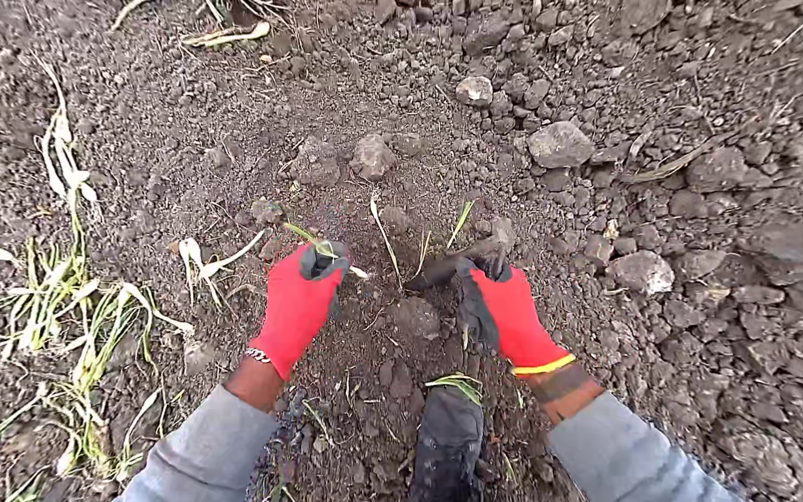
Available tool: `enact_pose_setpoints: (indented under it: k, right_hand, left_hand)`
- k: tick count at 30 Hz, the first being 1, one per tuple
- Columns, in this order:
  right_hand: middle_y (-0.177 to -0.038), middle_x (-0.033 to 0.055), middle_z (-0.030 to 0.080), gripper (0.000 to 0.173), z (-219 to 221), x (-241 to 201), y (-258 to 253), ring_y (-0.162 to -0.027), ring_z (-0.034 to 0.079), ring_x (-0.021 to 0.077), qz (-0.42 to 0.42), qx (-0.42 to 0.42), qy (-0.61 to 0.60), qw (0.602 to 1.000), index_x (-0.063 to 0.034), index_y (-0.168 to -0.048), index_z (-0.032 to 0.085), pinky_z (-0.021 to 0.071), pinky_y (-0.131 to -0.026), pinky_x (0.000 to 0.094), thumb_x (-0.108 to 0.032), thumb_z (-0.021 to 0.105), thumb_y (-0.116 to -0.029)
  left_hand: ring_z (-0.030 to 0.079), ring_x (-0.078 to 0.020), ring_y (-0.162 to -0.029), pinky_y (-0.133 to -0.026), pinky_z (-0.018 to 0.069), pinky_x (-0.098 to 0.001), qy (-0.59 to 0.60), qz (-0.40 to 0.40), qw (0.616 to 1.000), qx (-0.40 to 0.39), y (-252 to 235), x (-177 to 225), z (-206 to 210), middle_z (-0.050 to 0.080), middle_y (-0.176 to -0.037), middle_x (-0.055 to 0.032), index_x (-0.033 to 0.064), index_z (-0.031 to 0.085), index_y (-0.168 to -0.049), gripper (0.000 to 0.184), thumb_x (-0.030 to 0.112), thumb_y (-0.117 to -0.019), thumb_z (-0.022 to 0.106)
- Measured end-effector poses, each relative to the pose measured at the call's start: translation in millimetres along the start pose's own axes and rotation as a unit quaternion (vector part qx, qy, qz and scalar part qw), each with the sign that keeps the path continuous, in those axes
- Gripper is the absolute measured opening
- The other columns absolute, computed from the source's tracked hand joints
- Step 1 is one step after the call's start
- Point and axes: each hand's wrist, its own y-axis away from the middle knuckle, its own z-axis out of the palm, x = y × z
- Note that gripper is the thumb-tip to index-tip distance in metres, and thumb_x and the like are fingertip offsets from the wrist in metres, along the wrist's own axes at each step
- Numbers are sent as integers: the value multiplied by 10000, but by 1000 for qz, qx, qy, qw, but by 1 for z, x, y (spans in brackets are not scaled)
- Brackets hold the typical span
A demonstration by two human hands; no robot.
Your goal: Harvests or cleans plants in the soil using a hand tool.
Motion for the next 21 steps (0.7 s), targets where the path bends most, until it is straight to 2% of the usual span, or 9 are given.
enact_pose_setpoints:
  k: [3,5,8,10,12,13,15,17,21]
  right_hand:
    - [-602,1,561,227,-37,-83,45,-429,526,135,-132,7,-29,991,-138,-1033,654,496,-390,335,-361,676,-998]
    - [-825,5,688,176,-57,-146,78,-635,666,109,-313,-39,-69,946,-75,-1168,619,597,-553,269,-151,641,-1011]
    - [-746,-40,632,108,-16,-176,82,-551,597,53,-399,-7,-44,916,-101,-1040,616,536,-466,207,-136,696,-977]
    - [-705,-41,634,91,43,-139,57,-581,612,88,-336,-31,93,937,-153,-944,674,525,-503,318,-229,717,-917]
    - [-755,92,620,197,78,-72,44,-644,617,230,-225,-134,189,946,-76,-970,658,514,-572,467,-271,689,-958]
    - [-732,103,613,235,81,-47,36,-613,610,250,-196,-149,197,949,-78,-961,654,501,-530,481,-312,668,-964]
    - [-657,81,587,301,53,-48,40,-513,570,228,-132,-156,185,961,-108,-938,651,466,-444,433,-404,630,-991]
    - [-617,76,595,311,9,-75,60,-439,557,212,-86,-121,158,976,-132,-961,666,479,-390,396,-440,641,-997]
    - [-676,3,653,151,-23,-46,66,-498,607,149,-141,10,137,980,-154,-994,701,541,-450,379,-286,676,-926]
  left_hand:
    - [681,-163,-640,-584,617,-401,-43,-28,998,-39,17,-15,-13,745,-938,-28,160,720,-1220,216,186,-1018,650]
    - [692,-153,-650,-597,625,-401,-57,-22,998,-25,25,-18,-23,753,-932,-17,161,735,-1185,195,185,-1005,665]
    - [700,-132,-728,-675,607,-429,-133,61,988,48,29,-1,-43,758,-946,-3,165,759,-1125,165,193,-981,683]
    - [718,-158,-832,-759,606,-456,-173,135,971,91,18,23,-57,761,-1030,-38,135,750,-1139,179,202,-996,666]
    - [726,-208,-891,-801,585,-487,-211,184,955,97,5,48,-50,757,-1025,-87,97,734,-1113,175,215,-1014,650]
    - [730,-237,-874,-782,580,-515,-238,199,948,76,-5,52,-36,756,-966,-97,93,742,-1057,151,203,-993,661]
    - [721,-329,-931,-804,566,-606,-326,145,932,-69,-13,33,6,740,-948,-127,114,731,-1039,133,203,-966,664]
    - [702,-391,-1031,-846,554,-641,-404,58,889,-207,-5,3,39,734,-1047,-160,130,709,-1154,217,229,-974,641]
    - [722,-389,-957,-773,575,-608,-445,89,873,-180,-4,25,28,727,-1096,-164,156,678,-1288,280,235,-1037,583]
